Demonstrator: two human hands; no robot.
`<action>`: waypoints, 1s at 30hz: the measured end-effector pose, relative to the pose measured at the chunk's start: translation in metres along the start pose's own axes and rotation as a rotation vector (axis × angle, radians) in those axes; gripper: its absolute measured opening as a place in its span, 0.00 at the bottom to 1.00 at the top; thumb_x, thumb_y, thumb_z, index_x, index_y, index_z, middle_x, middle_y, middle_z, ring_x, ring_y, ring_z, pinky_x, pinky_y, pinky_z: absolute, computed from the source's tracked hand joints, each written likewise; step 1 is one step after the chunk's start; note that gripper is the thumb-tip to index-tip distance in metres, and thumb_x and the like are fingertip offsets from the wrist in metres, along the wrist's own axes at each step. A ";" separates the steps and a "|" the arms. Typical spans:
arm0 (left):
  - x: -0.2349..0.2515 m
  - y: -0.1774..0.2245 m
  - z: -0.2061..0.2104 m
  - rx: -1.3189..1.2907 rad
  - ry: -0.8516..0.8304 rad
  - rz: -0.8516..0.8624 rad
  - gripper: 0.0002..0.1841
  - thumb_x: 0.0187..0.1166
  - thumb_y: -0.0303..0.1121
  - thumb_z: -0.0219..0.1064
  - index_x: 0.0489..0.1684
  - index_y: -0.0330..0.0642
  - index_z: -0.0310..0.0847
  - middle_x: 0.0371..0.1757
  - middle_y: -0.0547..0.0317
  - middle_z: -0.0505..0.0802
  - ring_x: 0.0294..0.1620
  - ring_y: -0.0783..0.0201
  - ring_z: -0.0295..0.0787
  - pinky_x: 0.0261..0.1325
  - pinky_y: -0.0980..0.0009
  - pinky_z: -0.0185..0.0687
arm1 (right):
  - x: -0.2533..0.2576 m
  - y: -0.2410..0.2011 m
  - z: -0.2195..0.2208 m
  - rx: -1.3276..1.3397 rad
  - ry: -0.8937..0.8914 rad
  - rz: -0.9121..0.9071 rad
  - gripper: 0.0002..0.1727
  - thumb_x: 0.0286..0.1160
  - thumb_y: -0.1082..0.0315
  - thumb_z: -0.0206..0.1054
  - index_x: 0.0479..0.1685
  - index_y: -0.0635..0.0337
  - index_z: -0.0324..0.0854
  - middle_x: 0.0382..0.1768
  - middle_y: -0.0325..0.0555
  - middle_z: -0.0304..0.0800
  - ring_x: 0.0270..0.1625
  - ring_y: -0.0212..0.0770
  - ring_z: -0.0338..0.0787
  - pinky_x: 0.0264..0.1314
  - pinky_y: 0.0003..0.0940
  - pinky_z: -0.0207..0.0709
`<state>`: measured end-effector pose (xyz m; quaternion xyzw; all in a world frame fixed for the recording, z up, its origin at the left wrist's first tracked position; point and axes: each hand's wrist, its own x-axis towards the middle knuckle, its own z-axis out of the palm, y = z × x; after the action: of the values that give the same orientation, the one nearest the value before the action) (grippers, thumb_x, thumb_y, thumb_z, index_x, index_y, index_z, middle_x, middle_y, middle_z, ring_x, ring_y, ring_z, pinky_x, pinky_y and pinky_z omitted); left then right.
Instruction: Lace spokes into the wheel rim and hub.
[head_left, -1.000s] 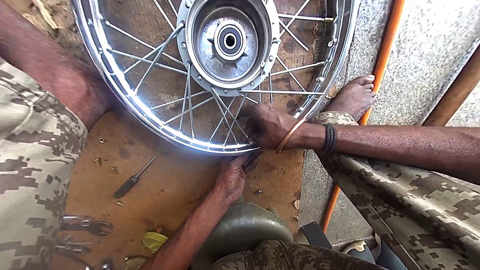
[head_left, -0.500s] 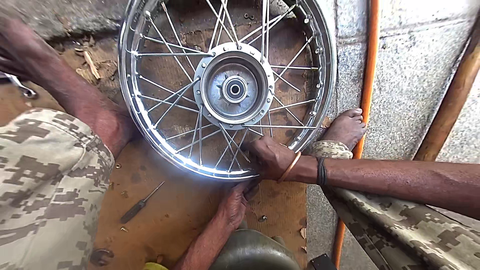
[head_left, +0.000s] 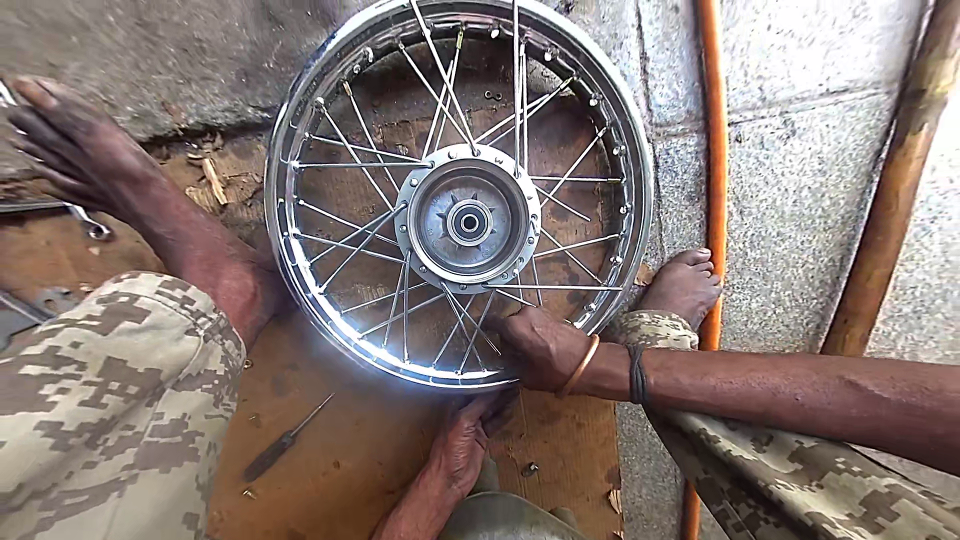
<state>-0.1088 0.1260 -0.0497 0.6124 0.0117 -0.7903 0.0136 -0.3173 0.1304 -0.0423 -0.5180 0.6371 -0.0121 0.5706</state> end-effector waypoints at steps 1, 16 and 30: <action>0.000 0.000 -0.002 0.002 -0.001 0.002 0.09 0.86 0.18 0.56 0.57 0.26 0.77 0.49 0.35 0.95 0.47 0.49 0.98 0.52 0.61 0.94 | 0.000 -0.001 -0.001 0.017 -0.002 -0.008 0.17 0.59 0.69 0.77 0.51 0.56 0.85 0.27 0.42 0.87 0.30 0.42 0.88 0.34 0.44 0.81; -0.003 0.012 -0.022 0.033 0.011 0.017 0.12 0.89 0.21 0.48 0.55 0.26 0.77 0.49 0.32 0.95 0.46 0.45 0.98 0.48 0.59 0.95 | -0.002 -0.007 -0.004 0.026 -0.067 -0.015 0.16 0.64 0.67 0.77 0.50 0.58 0.84 0.32 0.45 0.88 0.36 0.44 0.89 0.39 0.45 0.82; -0.005 0.014 -0.023 0.040 0.003 0.043 0.12 0.87 0.21 0.48 0.55 0.27 0.76 0.50 0.32 0.95 0.48 0.45 0.98 0.48 0.58 0.95 | -0.001 -0.004 -0.003 0.040 -0.064 0.001 0.15 0.69 0.63 0.75 0.53 0.56 0.83 0.32 0.43 0.88 0.35 0.42 0.89 0.40 0.43 0.83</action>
<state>-0.0845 0.1125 -0.0503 0.6138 -0.0173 -0.7890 0.0180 -0.3171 0.1274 -0.0386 -0.5064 0.6184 -0.0079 0.6009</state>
